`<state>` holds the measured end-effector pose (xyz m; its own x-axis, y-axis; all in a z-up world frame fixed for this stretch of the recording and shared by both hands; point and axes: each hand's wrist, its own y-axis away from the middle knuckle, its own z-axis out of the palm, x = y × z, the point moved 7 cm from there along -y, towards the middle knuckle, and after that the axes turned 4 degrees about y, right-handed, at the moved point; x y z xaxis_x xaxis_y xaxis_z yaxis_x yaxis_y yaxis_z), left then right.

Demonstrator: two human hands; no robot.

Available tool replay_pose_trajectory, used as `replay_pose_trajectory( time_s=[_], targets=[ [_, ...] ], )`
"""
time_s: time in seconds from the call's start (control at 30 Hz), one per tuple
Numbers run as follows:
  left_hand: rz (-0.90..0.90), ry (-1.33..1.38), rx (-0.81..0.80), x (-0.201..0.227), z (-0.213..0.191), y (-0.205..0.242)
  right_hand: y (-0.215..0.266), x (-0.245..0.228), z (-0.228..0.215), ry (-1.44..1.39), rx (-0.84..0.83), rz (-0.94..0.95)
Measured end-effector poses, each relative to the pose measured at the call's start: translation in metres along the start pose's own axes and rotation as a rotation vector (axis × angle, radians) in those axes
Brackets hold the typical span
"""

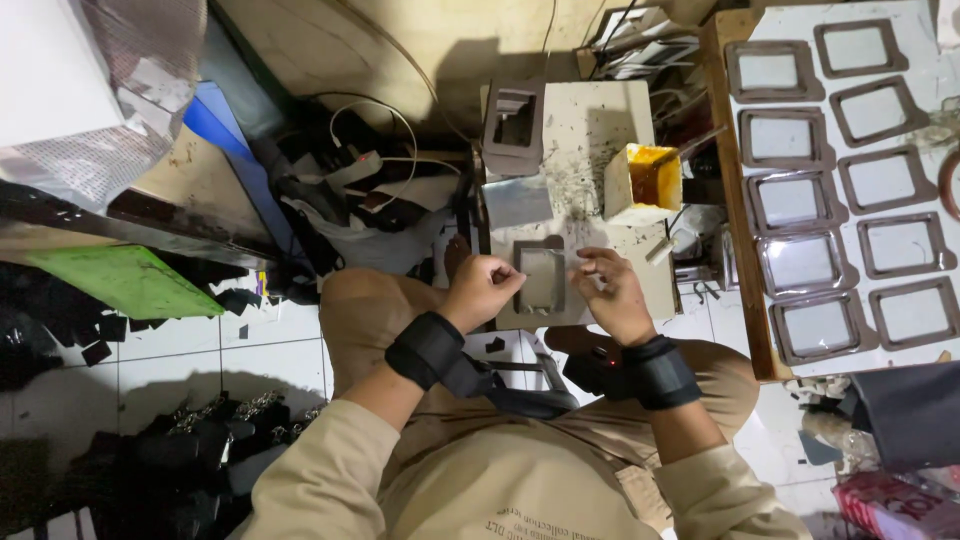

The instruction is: Assembling small rectangular frames by inserting transparent plastic sheets into them.

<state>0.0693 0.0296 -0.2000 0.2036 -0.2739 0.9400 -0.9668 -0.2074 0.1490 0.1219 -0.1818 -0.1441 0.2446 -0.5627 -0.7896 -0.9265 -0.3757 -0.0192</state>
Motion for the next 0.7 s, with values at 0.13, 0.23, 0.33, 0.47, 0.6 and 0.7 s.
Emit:
replay_pose_trajectory(
  time_s=[0.13,0.23,0.33,0.47,0.6,0.7],
  targets=[
    [-0.012,-0.005,-0.011,-0.016,0.002,-0.004,-0.004,0.007,0.007,0.09,0.003,0.001],
    [-0.014,-0.006,0.007,-0.023,0.003,-0.007,-0.007,0.022,0.015,0.154,0.032,0.009],
    [-0.024,-0.003,0.011,-0.034,0.006,-0.013,-0.009,0.029,0.019,0.167,0.038,-0.04],
    [-0.09,-0.039,-0.014,-0.041,0.009,-0.016,-0.01,0.041,0.025,0.191,0.011,0.03],
    [-0.117,-0.066,-0.031,-0.052,0.013,-0.019,-0.011,0.036,0.023,0.212,0.006,0.06],
    [-0.122,-0.057,-0.04,-0.05,0.011,-0.019,-0.012,0.036,0.024,0.211,0.004,0.076]
  ],
)
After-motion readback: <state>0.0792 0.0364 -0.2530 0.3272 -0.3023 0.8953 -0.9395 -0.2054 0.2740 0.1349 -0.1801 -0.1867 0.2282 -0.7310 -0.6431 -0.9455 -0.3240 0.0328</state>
